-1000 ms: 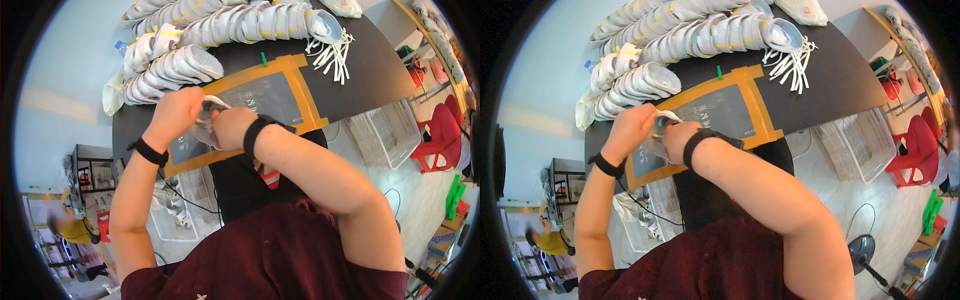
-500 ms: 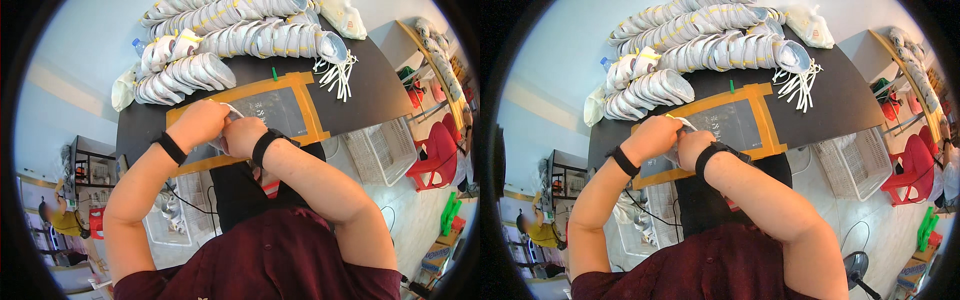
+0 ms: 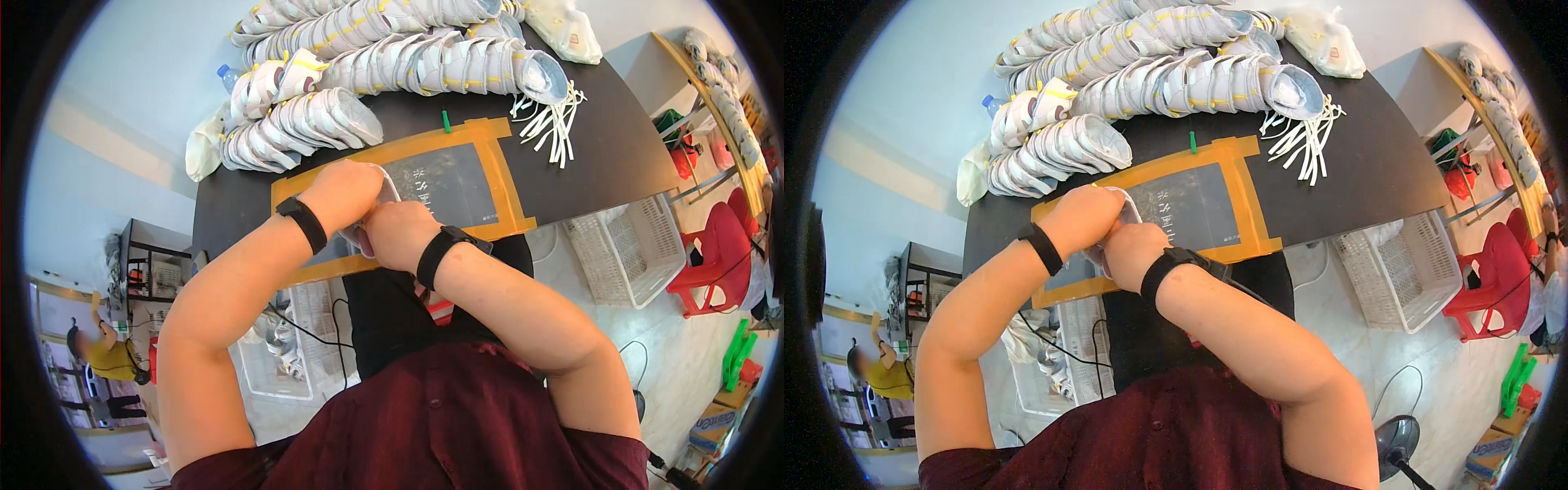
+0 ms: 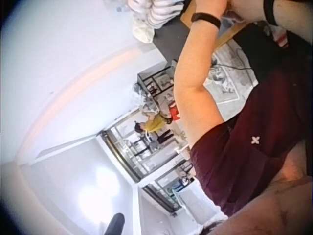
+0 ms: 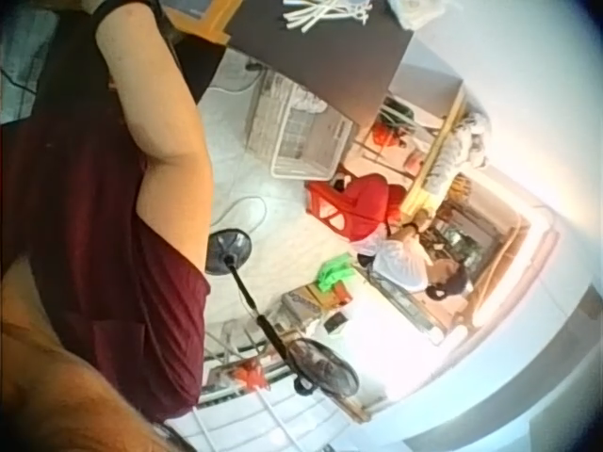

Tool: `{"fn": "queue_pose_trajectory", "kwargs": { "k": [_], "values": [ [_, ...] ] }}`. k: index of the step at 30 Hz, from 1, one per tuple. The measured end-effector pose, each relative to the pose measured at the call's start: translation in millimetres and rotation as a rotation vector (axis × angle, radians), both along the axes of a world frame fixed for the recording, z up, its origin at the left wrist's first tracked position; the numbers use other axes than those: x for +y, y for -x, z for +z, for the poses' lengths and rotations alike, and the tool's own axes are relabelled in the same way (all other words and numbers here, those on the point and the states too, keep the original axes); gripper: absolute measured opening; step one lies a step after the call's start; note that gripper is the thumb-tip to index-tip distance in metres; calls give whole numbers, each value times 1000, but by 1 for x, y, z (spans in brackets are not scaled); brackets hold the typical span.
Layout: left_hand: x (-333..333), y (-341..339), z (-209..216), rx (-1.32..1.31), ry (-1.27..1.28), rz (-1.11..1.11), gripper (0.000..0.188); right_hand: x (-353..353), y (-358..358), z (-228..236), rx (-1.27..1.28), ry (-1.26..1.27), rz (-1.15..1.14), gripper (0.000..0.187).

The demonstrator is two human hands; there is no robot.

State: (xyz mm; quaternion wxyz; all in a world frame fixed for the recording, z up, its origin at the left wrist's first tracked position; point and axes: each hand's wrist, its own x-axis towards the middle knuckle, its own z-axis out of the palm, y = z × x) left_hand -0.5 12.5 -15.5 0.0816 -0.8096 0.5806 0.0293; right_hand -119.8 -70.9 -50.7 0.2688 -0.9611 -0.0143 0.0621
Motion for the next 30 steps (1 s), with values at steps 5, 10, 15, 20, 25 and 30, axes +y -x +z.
{"fn": "queue_pose_trajectory", "kwargs": {
  "k": [5,10,15,20,25,30],
  "values": [
    [-4,-2,1,-64,-71,10,12,-2,1,-10,-57,-32,-34,36],
    [16,-15,9,158,103,15,10,1,-8,-7,24,-182,-142,39],
    [8,-14,10,127,50,45,11,-4,-4,-12,-41,-182,-108,32],
    [14,-18,9,166,39,10,12,1,-3,-13,-57,-186,-120,32],
    [17,-12,11,188,61,48,12,0,-3,-8,-49,-161,-95,35],
    [26,-16,2,182,112,10,9,-2,-12,-5,-12,-121,-56,35]
  ]
}}
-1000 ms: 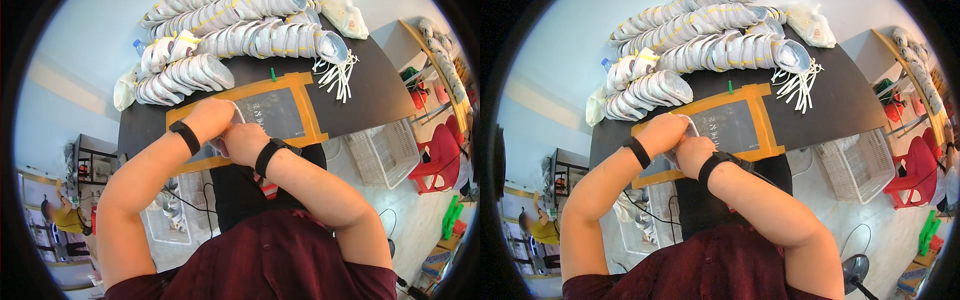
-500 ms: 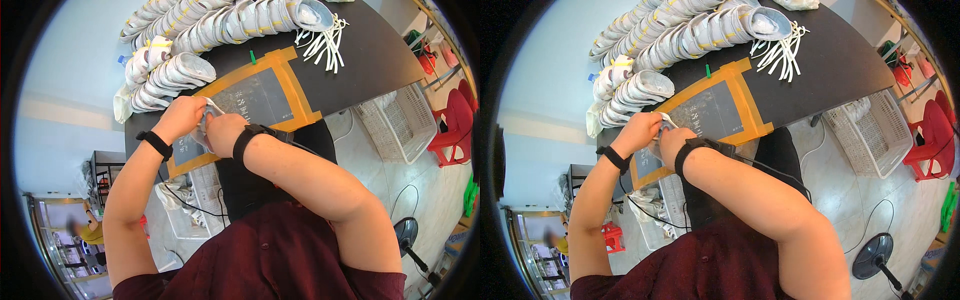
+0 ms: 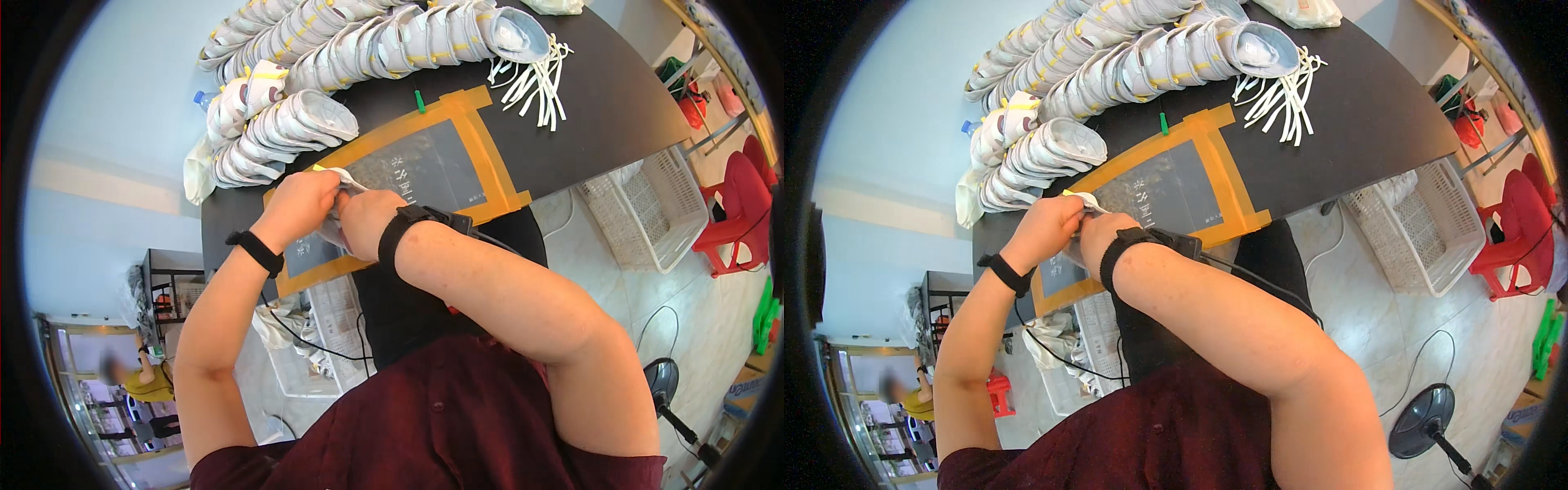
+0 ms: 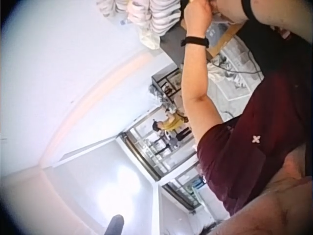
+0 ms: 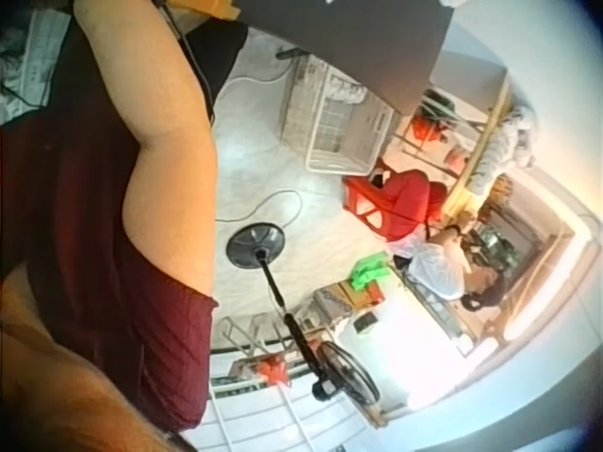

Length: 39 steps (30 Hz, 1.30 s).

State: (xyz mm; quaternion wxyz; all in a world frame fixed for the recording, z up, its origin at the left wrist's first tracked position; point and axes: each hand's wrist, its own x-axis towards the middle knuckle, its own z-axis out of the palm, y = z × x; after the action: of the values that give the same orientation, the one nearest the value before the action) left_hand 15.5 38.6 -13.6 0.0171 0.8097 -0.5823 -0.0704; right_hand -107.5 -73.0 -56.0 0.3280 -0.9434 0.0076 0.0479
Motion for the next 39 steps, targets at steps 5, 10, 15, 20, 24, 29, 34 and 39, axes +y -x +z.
{"fn": "queue_pose_trajectory", "kwargs": {
  "k": [5,10,15,20,24,29,34,39],
  "values": [
    [6,4,-2,-23,91,9,10,-3,-9,-3,46,46,41,46],
    [-3,5,-6,-102,5,96,13,-2,5,-3,-35,3,-5,41],
    [-1,3,-6,-79,-16,124,13,-11,34,2,-73,10,28,37],
    [6,-3,-9,-39,105,174,12,-23,40,8,-6,-85,-30,38],
    [5,-1,-9,-5,64,236,11,-22,38,10,-69,-151,-86,32],
    [-3,10,-13,-98,55,287,14,-20,38,3,-310,-24,-155,24],
    [-8,8,-25,-244,37,364,17,-14,43,-11,-290,69,-122,21],
    [-5,7,-30,-251,144,369,17,-13,41,-16,-318,66,-158,18]
  ]
}}
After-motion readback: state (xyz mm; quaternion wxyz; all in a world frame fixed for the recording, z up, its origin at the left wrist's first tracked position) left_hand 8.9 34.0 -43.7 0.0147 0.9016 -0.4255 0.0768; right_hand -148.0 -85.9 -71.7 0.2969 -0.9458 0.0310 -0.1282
